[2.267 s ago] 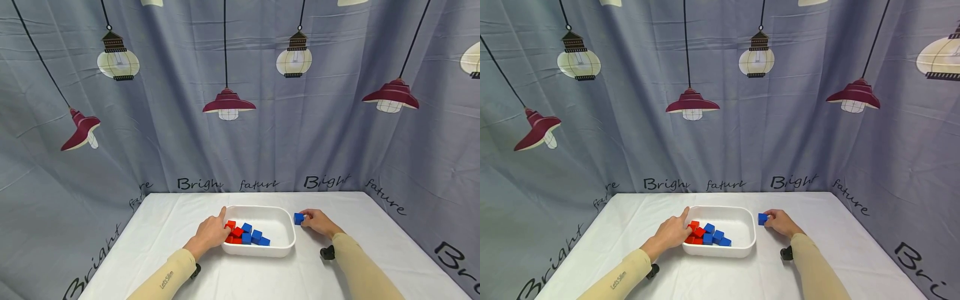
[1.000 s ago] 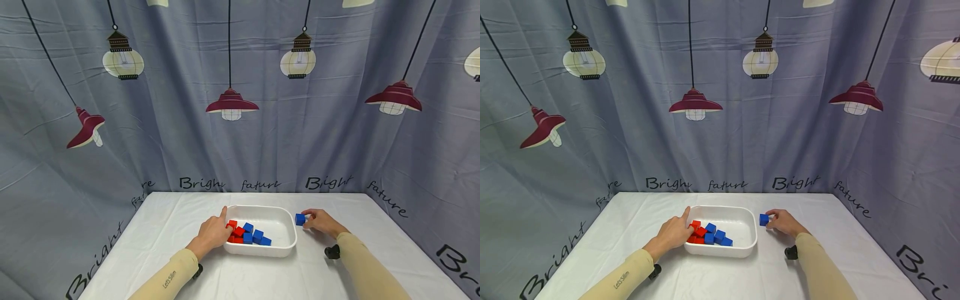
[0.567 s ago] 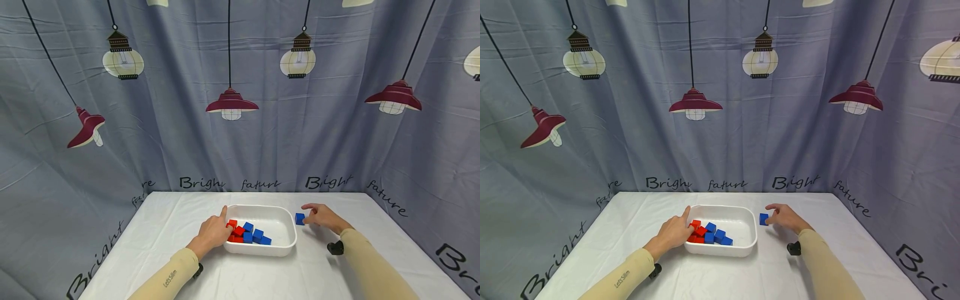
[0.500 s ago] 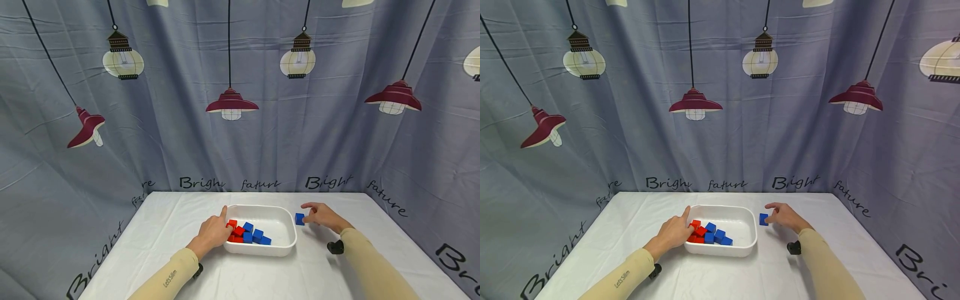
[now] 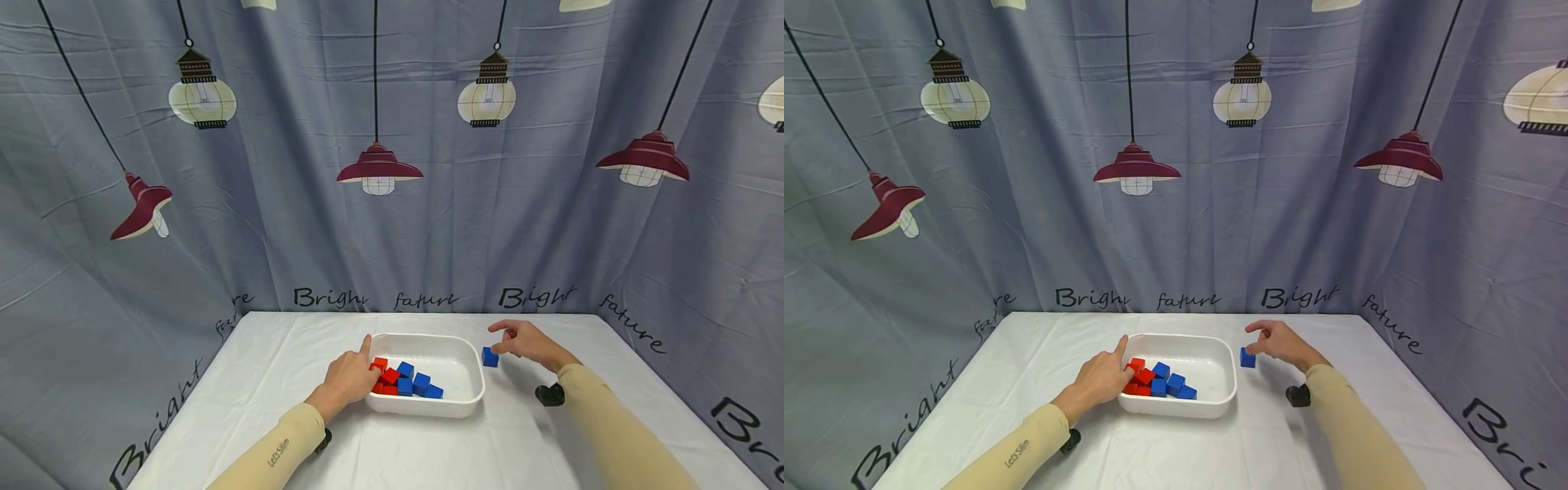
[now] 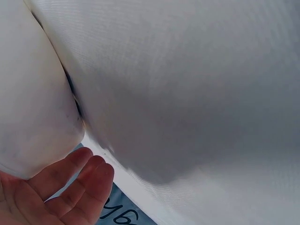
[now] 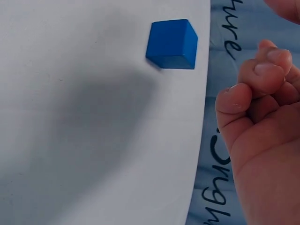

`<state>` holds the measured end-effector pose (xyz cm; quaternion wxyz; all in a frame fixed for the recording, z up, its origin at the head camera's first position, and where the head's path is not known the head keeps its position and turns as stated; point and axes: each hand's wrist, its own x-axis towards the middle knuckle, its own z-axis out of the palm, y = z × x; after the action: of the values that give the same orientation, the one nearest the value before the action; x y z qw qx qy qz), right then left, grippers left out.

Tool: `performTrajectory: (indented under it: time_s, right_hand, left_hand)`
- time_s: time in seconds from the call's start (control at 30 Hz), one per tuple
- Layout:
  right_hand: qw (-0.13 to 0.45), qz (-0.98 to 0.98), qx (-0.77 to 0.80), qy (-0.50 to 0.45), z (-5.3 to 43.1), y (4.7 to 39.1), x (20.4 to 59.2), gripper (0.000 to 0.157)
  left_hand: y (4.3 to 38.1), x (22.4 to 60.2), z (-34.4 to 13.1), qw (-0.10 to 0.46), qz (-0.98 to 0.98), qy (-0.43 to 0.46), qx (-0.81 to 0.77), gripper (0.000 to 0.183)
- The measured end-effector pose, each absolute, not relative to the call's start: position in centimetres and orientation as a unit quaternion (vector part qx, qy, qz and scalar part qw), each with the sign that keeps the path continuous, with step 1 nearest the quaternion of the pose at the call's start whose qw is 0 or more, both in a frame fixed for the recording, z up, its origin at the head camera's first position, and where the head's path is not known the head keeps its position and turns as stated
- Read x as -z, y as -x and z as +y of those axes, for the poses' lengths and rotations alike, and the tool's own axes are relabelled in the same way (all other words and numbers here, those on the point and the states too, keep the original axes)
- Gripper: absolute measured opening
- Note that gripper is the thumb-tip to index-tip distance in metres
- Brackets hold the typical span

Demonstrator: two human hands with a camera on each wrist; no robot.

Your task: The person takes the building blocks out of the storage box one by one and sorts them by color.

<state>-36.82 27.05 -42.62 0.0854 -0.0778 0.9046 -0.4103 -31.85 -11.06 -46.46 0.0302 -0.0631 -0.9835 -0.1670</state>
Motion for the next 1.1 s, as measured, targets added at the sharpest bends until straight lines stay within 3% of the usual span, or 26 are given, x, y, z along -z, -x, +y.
performTrajectory:
  time_s: [1.1]
  right_hand:
    - [0.164,0.899,0.376,0.155,23.0,36.6,37.8,0.038]
  left_hand:
    - [31.8,46.5,-10.9,0.016,-0.981,0.05,0.186,0.076]
